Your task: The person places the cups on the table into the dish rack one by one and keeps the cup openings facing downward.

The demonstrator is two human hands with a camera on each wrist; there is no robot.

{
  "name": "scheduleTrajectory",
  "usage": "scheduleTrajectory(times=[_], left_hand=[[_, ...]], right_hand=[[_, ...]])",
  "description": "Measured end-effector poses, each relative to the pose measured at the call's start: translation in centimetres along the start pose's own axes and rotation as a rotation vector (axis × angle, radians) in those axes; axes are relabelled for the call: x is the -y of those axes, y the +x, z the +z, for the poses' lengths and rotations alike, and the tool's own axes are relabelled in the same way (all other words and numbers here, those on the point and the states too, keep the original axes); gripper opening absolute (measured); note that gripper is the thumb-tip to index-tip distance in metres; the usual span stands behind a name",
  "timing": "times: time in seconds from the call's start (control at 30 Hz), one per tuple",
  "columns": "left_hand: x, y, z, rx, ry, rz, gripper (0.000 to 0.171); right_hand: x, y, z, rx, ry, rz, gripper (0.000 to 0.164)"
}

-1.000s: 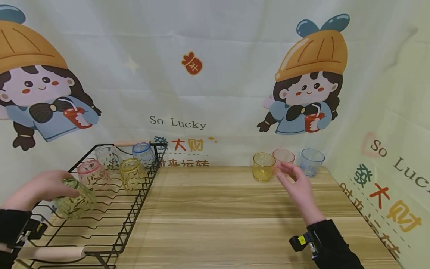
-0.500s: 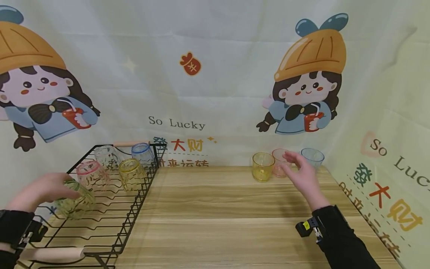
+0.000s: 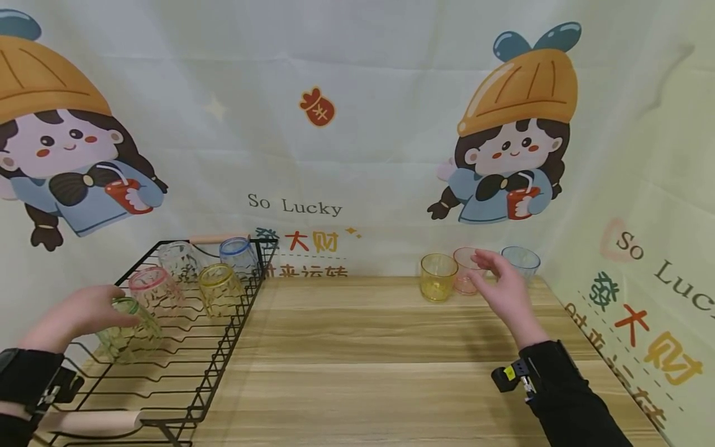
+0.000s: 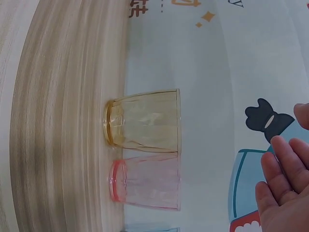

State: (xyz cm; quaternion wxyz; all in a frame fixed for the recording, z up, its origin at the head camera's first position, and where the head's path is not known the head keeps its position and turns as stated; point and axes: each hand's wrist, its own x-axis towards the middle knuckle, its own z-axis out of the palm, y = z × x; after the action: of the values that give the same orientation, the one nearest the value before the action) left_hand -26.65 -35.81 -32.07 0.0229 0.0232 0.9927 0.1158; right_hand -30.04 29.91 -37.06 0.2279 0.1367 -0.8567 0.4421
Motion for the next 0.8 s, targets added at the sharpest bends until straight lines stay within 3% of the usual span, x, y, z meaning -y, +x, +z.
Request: scheduleTrajectory(times=[0.5,0.67,0.8], left_hand=[[-0.05,0.16,-0.04,-0.022,-0.010,-0.002,0.081],[-0.09,0.08,-0.06,0.010,-0.023,-0.012,0.095],[-0.39,0.02,-0.06,-0.027,-0.033,-0.001,0.102]], right_hand=[[-0.32,-0.09,-0.03,-0.010,0.003,0.012,0.050],[-0.35,0.06,-0.20,0.003,-0.015,0.017,0.052],[-0.43,0.25,-0.37,0.011,-0.028,0.033,0.054]])
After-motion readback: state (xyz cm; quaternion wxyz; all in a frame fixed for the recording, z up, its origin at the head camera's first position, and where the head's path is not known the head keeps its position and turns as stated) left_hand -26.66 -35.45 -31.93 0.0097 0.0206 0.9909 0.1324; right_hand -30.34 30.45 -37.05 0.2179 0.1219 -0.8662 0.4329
